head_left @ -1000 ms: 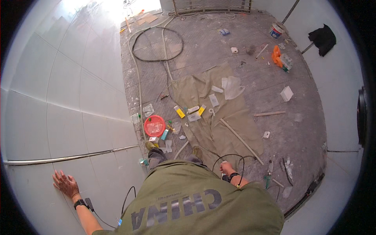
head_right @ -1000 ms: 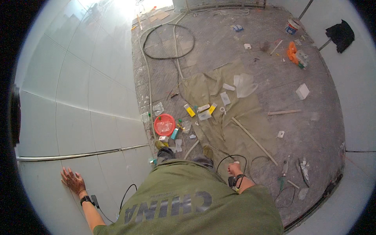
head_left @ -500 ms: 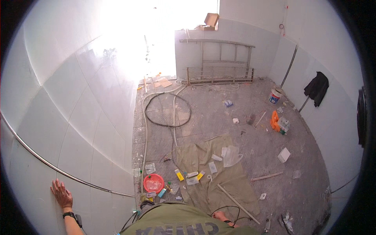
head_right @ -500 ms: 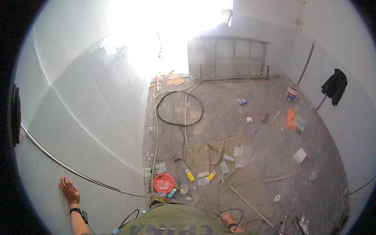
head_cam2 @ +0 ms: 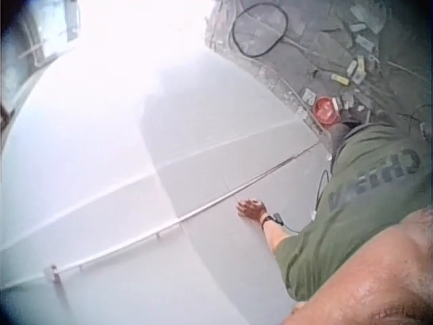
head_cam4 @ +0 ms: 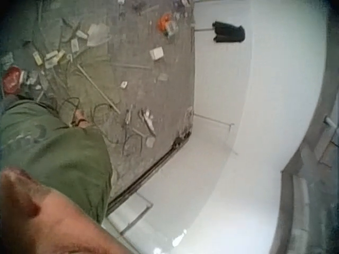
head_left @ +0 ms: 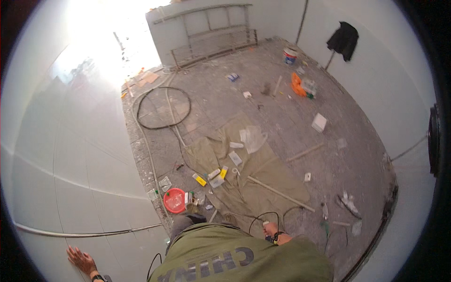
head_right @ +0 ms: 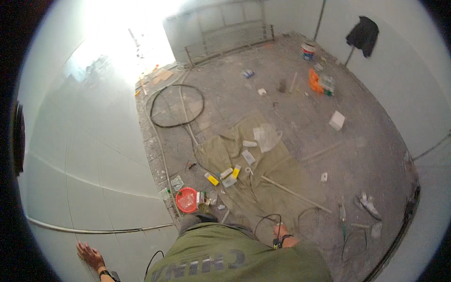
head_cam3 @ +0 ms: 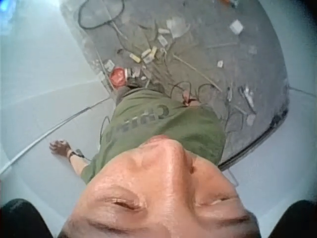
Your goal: Install a series of faucets onto a wall-mounted supply line.
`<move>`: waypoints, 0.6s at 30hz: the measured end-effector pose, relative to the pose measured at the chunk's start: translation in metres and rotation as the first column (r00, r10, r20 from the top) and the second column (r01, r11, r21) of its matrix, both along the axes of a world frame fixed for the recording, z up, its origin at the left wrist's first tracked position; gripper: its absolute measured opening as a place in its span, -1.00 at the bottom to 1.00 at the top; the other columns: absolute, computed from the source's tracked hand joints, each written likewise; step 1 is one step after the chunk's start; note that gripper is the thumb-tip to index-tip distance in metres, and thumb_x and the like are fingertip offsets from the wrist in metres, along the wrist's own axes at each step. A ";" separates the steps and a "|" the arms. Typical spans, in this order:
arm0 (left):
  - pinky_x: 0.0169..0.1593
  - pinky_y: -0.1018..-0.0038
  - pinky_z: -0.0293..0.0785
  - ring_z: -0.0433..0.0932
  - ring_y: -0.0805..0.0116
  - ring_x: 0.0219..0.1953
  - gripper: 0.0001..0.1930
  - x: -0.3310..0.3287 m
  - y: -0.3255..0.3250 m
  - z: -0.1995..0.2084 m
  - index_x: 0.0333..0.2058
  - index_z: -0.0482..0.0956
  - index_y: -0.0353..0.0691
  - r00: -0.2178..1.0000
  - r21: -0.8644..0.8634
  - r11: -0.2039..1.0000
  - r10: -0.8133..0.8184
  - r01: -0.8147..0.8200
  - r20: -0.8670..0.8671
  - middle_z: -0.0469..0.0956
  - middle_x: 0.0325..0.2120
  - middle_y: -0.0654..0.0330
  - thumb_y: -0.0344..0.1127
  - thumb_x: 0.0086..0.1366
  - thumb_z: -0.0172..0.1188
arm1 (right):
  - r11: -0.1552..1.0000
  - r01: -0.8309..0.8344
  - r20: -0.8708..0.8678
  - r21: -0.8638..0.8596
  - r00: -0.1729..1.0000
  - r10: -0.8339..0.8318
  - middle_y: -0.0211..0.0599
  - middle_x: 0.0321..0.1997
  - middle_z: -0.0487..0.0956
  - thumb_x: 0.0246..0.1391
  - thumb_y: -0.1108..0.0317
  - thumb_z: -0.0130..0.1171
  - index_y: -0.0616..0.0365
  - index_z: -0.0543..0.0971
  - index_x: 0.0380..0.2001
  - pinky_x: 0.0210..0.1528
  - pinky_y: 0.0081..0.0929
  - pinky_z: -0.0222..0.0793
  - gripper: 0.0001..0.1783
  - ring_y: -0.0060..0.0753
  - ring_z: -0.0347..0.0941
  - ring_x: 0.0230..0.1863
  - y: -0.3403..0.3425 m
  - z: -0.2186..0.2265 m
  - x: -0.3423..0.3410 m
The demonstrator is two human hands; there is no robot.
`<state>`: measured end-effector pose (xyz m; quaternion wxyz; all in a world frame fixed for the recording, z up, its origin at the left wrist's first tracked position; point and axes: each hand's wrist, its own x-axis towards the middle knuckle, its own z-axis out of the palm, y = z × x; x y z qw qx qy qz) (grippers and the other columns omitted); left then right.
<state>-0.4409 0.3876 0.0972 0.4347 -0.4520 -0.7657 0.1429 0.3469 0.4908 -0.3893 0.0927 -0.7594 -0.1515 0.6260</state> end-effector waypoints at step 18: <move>0.21 0.09 0.03 0.05 0.13 0.26 -0.52 -0.018 -0.002 0.000 0.02 0.23 -0.12 0.997 -0.066 0.995 0.066 -0.069 -0.041 0.08 0.22 0.16 -0.36 0.06 0.06 | 0.983 0.168 -0.016 0.076 0.986 -0.167 -0.23 -0.58 0.48 0.03 0.32 0.05 0.23 0.49 -0.57 -0.62 -0.38 0.30 -0.79 -0.41 0.41 -0.58 0.006 0.080 -0.002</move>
